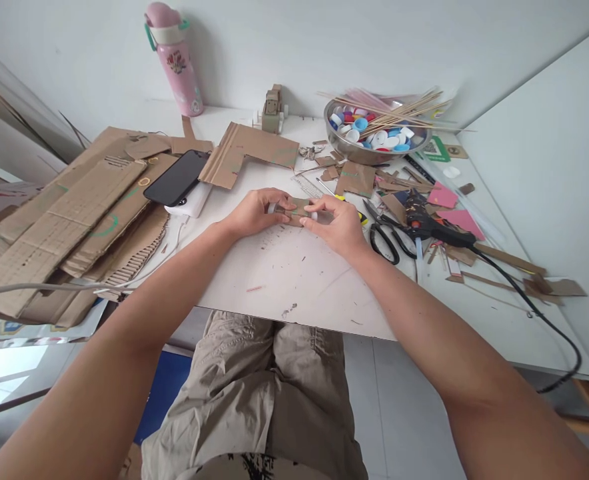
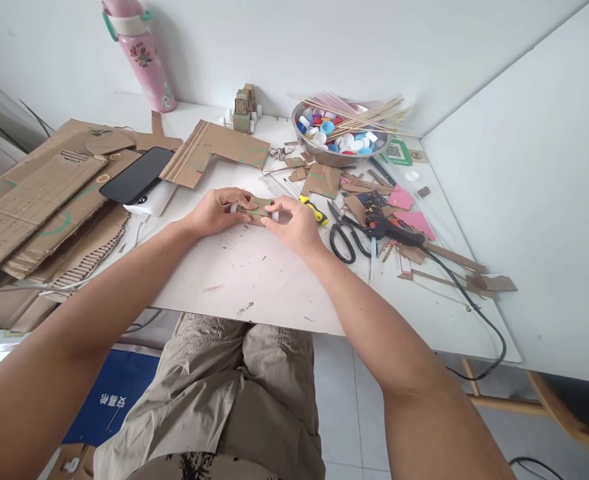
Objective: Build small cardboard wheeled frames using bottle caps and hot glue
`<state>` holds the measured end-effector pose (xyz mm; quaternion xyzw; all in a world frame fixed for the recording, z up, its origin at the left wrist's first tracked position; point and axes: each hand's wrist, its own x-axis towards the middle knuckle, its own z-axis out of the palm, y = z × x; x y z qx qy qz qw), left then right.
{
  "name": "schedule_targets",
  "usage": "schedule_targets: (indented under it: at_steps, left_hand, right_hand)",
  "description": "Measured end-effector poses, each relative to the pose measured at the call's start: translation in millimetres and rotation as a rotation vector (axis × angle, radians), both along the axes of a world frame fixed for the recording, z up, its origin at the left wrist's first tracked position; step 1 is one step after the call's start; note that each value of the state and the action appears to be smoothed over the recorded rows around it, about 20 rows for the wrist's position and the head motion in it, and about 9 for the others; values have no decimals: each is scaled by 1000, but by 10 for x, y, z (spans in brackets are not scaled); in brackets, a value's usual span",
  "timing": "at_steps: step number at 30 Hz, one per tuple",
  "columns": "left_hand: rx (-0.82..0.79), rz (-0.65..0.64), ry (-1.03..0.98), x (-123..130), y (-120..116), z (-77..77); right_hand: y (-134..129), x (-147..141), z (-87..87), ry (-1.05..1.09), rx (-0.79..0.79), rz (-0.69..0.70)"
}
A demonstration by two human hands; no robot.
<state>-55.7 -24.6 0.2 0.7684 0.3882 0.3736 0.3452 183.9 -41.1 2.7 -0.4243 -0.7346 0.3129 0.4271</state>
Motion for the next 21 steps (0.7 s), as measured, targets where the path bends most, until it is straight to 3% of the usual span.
schedule_targets:
  at_steps: [11,21]
  left_hand:
    - [24,-37,23,-35,14,43]
    - [24,-44,14,-31,-19,73]
  right_hand:
    - [-74,66,62,-131,165,45]
    - [-91,78,88,-161,169,35]
